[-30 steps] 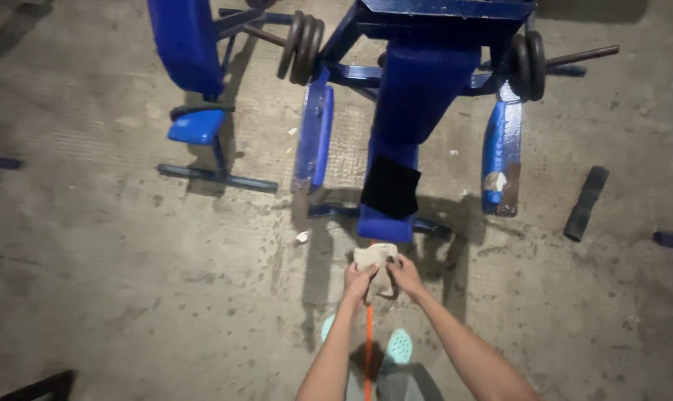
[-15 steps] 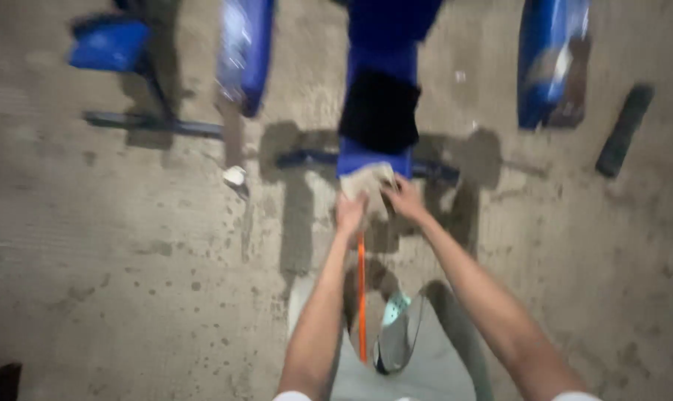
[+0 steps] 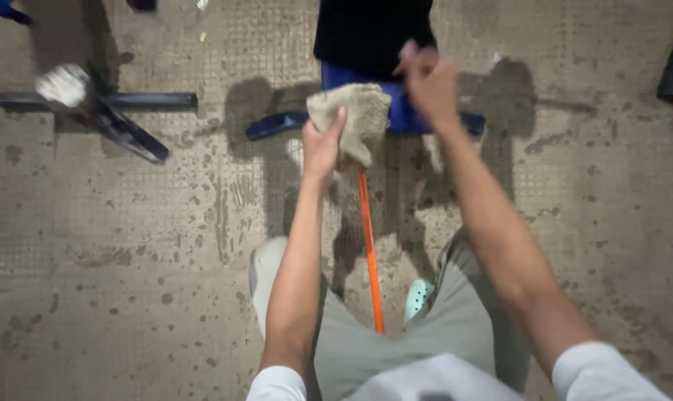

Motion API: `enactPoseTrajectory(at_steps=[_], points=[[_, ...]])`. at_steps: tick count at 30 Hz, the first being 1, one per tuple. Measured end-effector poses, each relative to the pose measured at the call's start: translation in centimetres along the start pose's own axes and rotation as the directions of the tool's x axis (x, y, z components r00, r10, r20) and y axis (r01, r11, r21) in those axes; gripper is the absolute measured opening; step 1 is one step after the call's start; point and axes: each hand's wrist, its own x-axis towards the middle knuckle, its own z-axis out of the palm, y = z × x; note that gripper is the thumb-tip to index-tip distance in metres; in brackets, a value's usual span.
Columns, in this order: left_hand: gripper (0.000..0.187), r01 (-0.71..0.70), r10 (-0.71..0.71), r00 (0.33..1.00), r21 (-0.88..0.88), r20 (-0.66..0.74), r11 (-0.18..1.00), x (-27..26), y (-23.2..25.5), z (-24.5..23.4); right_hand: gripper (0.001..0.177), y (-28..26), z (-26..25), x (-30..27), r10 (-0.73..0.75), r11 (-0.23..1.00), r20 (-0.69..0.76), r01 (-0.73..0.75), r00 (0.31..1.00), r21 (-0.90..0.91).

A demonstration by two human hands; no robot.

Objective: Wipe down gym machines and weight plates with a cloth.

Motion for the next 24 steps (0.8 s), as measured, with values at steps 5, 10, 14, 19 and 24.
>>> enactPoseTrajectory(at_steps=[5, 10, 14, 19, 24], points=[[0.042, -0.023, 0.024, 0.999, -0.040, 0.025, 0.999, 0.3, -1.5, -0.5, 0.059, 2.5, 0.2, 4.0, -0.400, 0.884, -0.358, 0.252, 0.844, -0.394], [0.039, -0.096, 0.100, 0.991, -0.043, 0.086, 0.994, 1.3, -1.8, 0.0, 0.069, 5.2, 1.3, 6.9, -0.296, 0.924, -0.227, 0.218, 0.928, -0.313], [0.038, -0.167, 0.169, 0.979, -0.025, 0.112, 0.986, 2.0, -2.0, -0.1, 0.070, 1.8, 0.2, 7.7, -0.048, 0.966, -0.107, 0.019, 0.993, -0.259], [0.037, -0.129, 0.129, 0.982, -0.005, 0.138, 0.992, 1.5, -1.1, -0.5, 0.049, 2.6, -0.1, 7.6, 0.157, 0.987, 0.068, -0.153, 0.985, -0.057], [0.035, -0.129, 0.130, 0.981, -0.017, 0.145, 0.992, 2.2, -1.1, -0.9, 0.027, 0.6, -1.1, 8.0, 0.261, 0.922, 0.151, -0.293, 0.953, 0.253]])
